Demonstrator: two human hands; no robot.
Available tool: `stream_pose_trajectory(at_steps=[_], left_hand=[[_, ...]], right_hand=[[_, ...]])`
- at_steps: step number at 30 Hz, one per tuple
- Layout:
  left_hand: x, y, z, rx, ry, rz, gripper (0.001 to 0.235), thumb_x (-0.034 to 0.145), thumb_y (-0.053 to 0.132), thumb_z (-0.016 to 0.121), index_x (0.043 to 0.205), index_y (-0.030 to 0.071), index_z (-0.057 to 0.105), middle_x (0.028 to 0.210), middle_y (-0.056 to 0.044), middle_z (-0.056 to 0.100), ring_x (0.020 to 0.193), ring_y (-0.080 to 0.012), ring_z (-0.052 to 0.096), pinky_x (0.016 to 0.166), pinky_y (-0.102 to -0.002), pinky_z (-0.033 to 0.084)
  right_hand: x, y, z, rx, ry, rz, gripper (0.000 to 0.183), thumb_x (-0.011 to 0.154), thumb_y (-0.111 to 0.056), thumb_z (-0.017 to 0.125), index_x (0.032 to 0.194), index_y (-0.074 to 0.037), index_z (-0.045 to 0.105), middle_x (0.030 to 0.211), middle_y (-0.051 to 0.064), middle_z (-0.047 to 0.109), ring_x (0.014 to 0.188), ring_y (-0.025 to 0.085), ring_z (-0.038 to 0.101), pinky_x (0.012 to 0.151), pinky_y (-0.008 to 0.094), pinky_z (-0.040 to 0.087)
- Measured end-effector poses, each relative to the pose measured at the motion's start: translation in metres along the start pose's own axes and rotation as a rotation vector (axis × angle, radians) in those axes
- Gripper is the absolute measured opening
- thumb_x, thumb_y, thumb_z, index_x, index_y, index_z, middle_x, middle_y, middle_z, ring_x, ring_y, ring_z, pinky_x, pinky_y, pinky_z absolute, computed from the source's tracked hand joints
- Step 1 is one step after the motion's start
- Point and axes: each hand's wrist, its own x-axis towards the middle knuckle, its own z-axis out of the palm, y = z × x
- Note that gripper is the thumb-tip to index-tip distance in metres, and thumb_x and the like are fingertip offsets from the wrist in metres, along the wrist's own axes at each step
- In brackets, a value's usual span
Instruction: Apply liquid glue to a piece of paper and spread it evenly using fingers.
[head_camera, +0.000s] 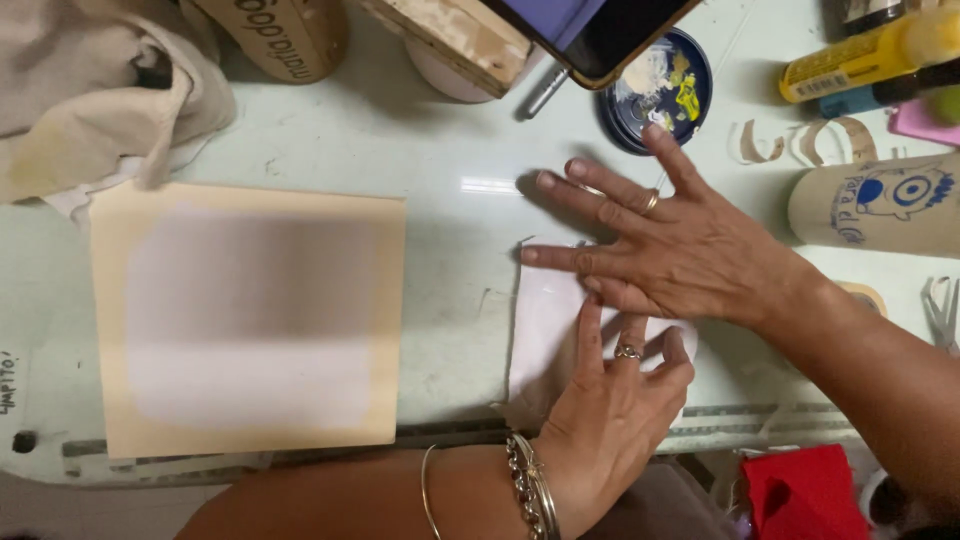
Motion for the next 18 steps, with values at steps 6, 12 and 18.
stream_pose_trajectory(at_steps=[6, 12, 18], left_hand=[[-0.003, -0.001, -0.002, 0.004, -0.008, 0.005, 0.040, 0.078, 0.026, 0.046, 0.118, 0.025, 0.053, 0.123, 0.011, 0.042, 0.126, -0.0328, 0.036, 0.104, -0.062, 0.023], [-0.002, -0.002, -0.002, -0.016, -0.051, 0.044, 0.036, 0.078, 0.026, 0.046, 0.112, 0.028, 0.057, 0.122, 0.009, 0.044, 0.104, -0.0282, 0.046, 0.097, -0.061, 0.028], [-0.002, -0.005, -0.007, 0.000, -0.115, 0.080, 0.039, 0.081, 0.029, 0.043, 0.118, 0.029, 0.053, 0.128, 0.003, 0.039, 0.125, -0.0379, 0.033, 0.099, -0.064, 0.024]], right_hand=[[0.001, 0.003, 0.003, -0.042, 0.003, 0.051, 0.051, 0.097, -0.045, 0.019, 0.146, -0.033, 0.026, 0.149, 0.014, 0.011, 0.137, 0.023, 0.003, 0.105, 0.052, -0.008], [0.007, 0.004, 0.002, 0.055, -0.013, -0.090, 0.050, 0.092, -0.045, 0.015, 0.140, -0.034, 0.023, 0.149, 0.003, 0.020, 0.136, 0.025, 0.020, 0.109, 0.052, 0.000], [0.007, 0.005, -0.006, 0.064, -0.024, 0.012, 0.051, 0.096, -0.045, 0.010, 0.142, -0.032, 0.028, 0.150, 0.009, 0.012, 0.137, 0.022, 0.004, 0.104, 0.057, -0.006]])
